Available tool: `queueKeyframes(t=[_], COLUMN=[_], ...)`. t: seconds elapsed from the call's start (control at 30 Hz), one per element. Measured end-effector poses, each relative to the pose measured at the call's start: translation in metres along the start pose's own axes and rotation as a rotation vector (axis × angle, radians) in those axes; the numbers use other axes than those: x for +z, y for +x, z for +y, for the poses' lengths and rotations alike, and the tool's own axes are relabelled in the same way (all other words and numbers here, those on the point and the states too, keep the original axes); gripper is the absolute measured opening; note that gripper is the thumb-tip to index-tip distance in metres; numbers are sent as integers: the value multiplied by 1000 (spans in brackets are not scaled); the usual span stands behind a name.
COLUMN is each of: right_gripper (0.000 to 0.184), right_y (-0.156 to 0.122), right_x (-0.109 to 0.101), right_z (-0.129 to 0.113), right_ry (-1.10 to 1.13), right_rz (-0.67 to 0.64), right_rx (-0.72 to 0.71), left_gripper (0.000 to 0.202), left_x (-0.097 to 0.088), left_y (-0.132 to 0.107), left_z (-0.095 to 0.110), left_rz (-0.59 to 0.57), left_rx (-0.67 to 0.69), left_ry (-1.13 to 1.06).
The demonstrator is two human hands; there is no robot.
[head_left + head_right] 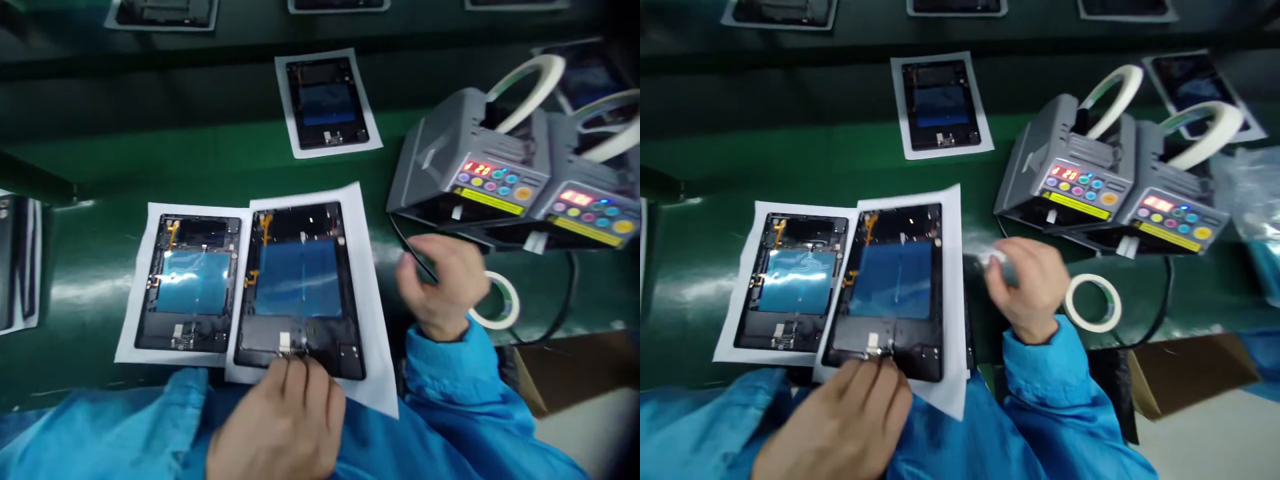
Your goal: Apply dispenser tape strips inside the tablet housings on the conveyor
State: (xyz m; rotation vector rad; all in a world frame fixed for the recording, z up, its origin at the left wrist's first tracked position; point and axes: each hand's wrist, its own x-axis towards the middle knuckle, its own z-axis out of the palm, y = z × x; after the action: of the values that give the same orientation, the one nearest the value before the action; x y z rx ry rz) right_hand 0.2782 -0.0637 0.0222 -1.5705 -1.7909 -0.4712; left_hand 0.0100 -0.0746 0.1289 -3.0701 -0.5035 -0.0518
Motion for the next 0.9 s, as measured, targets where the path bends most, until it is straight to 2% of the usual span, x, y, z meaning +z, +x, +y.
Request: queueKeyframes(t=[0.03, 0.1, 0.17, 0.23, 0.33, 0.5, 0.6, 0.67, 0.77, 0.9], right_gripper=[40, 47, 45, 40, 34, 19, 9, 7, 6, 10], right_y=[-4, -12, -17, -17, -11, 0, 10, 18, 27, 26], right_x=[-7, -18, -21, -20, -16, -19, -21, -15, 10, 44], right_z=[15, 45, 70, 85, 92, 80, 54, 34, 13, 8], right_ry=[-111, -275, -345, -372, -437, -496, -314, -94, 136, 249], right_rz=[88, 160, 118, 53, -38, -33, -27, -124, -314, -347], right_rx=[-9, -57, -94, -104, -103, -101, -101, -127, -159, -116], left_gripper=[18, 15, 13, 11, 4, 2, 10, 16, 21, 25], left_x=[11, 34, 52, 63, 59, 29, 24, 33, 59, 86], left_y=[2, 8, 14, 16, 15, 18, 39, 58, 85, 105], left_z=[12, 26, 28, 25, 13, -20, -50, -70, -91, -98], left_rz=[-22, -66, -122, -175, -220, -231, -245, -217, -160, -108], left_rx=[21, 57, 101, 144, 194, 196, 111, 12, -146, -214], left_ry=[-31, -80, -105, -127, -197, -251, -263, -240, -160, -140])
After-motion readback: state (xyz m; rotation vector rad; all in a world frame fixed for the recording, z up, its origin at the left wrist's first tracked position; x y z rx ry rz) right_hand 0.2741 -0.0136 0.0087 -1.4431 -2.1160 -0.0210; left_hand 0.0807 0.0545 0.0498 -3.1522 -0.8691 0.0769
